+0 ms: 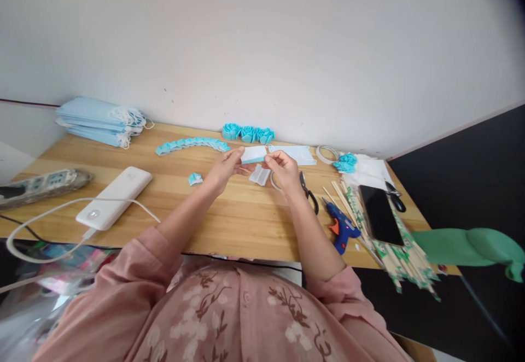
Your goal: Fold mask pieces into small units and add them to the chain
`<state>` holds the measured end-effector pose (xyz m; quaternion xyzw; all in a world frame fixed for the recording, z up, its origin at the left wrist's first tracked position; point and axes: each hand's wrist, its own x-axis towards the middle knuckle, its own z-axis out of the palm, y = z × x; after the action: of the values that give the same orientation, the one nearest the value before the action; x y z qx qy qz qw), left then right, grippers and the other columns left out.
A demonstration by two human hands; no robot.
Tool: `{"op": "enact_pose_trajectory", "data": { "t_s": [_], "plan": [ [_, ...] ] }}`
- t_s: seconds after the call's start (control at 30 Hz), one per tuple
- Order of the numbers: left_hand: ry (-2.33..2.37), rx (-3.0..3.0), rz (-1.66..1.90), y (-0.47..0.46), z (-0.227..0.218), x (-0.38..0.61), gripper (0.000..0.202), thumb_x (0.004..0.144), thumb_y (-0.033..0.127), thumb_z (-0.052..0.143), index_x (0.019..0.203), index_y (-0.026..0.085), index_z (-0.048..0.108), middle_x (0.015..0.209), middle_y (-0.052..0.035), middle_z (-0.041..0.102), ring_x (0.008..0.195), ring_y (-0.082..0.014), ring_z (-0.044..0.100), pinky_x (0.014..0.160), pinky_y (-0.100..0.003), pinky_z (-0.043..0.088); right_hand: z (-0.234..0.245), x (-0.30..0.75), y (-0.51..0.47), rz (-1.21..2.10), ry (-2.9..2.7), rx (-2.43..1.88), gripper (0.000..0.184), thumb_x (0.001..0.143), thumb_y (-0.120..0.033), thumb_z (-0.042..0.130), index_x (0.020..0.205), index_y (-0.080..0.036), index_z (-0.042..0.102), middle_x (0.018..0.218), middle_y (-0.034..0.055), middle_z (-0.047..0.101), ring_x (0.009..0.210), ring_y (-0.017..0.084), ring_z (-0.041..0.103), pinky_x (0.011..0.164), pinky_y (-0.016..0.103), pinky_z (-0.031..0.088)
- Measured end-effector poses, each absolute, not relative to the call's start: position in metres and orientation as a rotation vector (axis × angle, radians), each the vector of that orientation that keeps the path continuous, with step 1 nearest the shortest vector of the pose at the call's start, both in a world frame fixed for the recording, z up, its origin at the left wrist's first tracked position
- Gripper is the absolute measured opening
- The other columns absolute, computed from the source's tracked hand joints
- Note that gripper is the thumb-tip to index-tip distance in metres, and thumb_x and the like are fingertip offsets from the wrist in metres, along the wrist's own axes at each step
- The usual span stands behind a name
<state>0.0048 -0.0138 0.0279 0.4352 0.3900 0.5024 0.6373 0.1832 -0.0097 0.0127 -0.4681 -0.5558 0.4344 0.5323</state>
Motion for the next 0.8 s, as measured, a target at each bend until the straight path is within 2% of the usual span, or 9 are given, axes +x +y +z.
{"op": "enact_pose_trajectory", "data": {
  "t_s": [0.1,0.23,0.37,0.47,0.57,0.67,0.8],
  "plan": [
    [0.879,1.025,1.117,-0.015,0.022,0.005,0.047,0.076,0.056,0.071,0.094,0.013,0.062,0.089,-0.0105,0.073,0.070,-0.0183,0.071,0.061,-0.027,0.055,0.004,0.182,-0.009,1.025,-1.378,-1.113,0.022,0.077,-0.041,0.069,0.079,-0.019,0.064,0.070,-0.0020,0.066,0.067,0.012,0.060,0.068,0.026,0.047],
    [0.907,1.088,1.119,-0.016,0.018,0.004,0.054,0.065,0.038,0.084,0.106,0.014,0.060,0.088,-0.0061,0.072,0.074,-0.0177,0.071,0.064,-0.027,0.055,0.003,0.179,-0.011,0.987,-1.427,-1.131,0.020,0.079,-0.038,0.067,0.079,-0.019,0.063,0.070,-0.0018,0.066,0.066,0.012,0.059,0.066,0.026,0.045],
    [0.913,1.077,1.166,-0.014,0.015,0.001,0.041,0.067,0.027,0.081,0.099,0.013,0.060,0.080,-0.0027,0.071,0.069,-0.0159,0.070,0.062,-0.026,0.054,0.005,0.175,-0.014,0.974,-1.457,-1.149,0.021,0.079,-0.039,0.067,0.081,-0.019,0.063,0.072,-0.0018,0.065,0.066,0.012,0.059,0.066,0.025,0.046],
    [0.934,1.070,1.189,-0.014,0.016,0.000,0.031,0.069,0.021,0.077,0.095,0.013,0.060,0.076,-0.0010,0.069,0.065,-0.0141,0.069,0.059,-0.024,0.052,0.004,0.176,-0.014,1.010,-1.413,-1.107,0.031,0.079,-0.043,0.068,0.100,-0.021,0.063,0.075,-0.0020,0.065,0.069,0.013,0.062,0.069,0.027,0.051],
    [0.952,1.067,1.191,-0.013,0.017,0.000,0.030,0.070,0.018,0.075,0.095,0.013,0.060,0.072,0.0001,0.068,0.062,-0.0135,0.068,0.056,-0.022,0.050,0.002,0.179,-0.013,1.011,-1.379,-1.098,0.045,0.085,-0.054,0.060,0.119,-0.024,0.060,0.084,0.0010,0.068,0.077,0.016,0.066,0.075,0.031,0.055],
    [0.954,1.079,1.179,-0.013,0.016,0.000,0.030,0.071,0.018,0.074,0.097,0.013,0.059,0.071,0.0000,0.069,0.062,-0.0134,0.068,0.056,-0.022,0.050,-0.001,0.180,-0.012,1.059,-1.396,-1.106,0.053,0.084,-0.059,0.058,0.125,-0.024,0.059,0.097,0.0041,0.069,0.087,0.018,0.066,0.078,0.032,0.057],
    [0.966,1.115,1.149,-0.012,0.014,0.002,0.031,0.071,0.016,0.073,0.100,0.013,0.061,0.070,-0.0002,0.070,0.061,-0.0141,0.068,0.057,-0.023,0.052,-0.007,0.178,-0.008,1.137,-1.447,-1.145,0.058,0.074,-0.048,0.071,0.125,-0.023,0.061,0.095,0.0022,0.069,0.088,0.018,0.064,0.079,0.031,0.057]
  ]
}}
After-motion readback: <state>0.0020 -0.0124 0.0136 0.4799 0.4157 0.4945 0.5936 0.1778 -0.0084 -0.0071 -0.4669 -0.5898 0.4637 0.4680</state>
